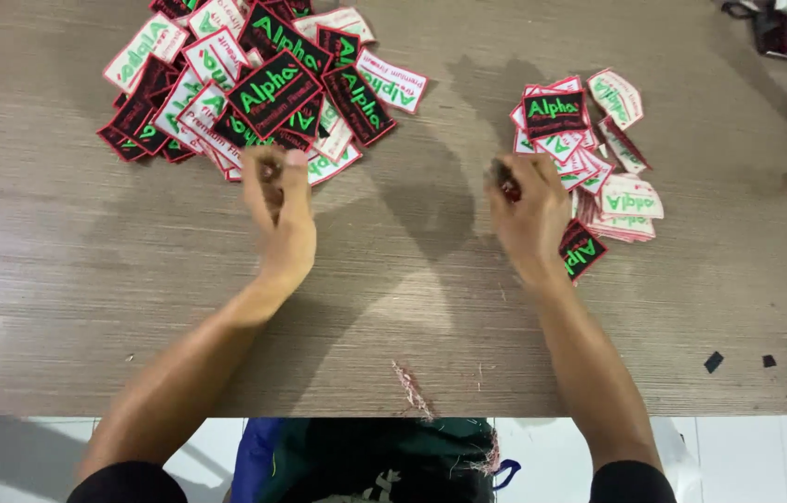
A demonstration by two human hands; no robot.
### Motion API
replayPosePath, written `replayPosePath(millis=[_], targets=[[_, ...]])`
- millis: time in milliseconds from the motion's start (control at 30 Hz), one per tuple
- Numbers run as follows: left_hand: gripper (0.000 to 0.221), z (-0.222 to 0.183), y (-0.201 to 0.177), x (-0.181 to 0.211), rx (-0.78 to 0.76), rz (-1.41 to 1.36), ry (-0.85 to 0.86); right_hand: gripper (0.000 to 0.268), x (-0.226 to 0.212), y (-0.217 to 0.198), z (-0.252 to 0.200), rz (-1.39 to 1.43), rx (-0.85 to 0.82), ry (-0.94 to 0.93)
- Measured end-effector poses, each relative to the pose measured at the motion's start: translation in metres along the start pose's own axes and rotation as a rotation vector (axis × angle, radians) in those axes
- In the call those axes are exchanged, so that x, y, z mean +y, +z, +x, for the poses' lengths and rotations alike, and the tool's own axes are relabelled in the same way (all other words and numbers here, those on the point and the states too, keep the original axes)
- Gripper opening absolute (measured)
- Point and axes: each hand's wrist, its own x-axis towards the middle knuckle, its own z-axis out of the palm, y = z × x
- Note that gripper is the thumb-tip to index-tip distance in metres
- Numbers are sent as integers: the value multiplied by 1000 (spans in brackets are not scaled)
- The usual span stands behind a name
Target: Trimming loose threads from fabric labels using small scissors at a workstation
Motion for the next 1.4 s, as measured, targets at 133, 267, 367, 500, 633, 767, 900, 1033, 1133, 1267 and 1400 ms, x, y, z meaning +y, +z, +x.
replayPosePath(millis=[133,267,367,500,633,767,900,1033,1133,1267,1400], targets=[[20,-4,3,-35,-124,9,73,16,44,2,28,-246,5,49],[13,-10,7,-23,-257,4,34,50,72,-2,58,-318,-206,311],[13,-8,8,-18,-295,5,10,67,70,-2,67,-299,-327,486],[10,-5,9,-31,-328,1,2,69,87,8,57,-228,-109,476],[8,-5,10,-17,-360,6,19,64,54,-9,55,-137,35,363],[21,-6,11,-16,-458,-12,-69,59,13,-9,38,302,-135,373],[36,-12,8,-10,-649,-24,-93,54,-47,-14,4,619,-339,529],[47,-22,8,-39,-714,-46,-134,62,-62,-3,-24,676,-372,643],[36,-22,10,-41,-650,-138,-238,63,-71,-3,-32,756,-330,492],[14,-14,5,-19,-651,-250,-239,36,-58,8,-40,1061,-257,645],[19,-10,8,-25,-515,-303,-318,14,-41,19,-47,1038,-204,657]])
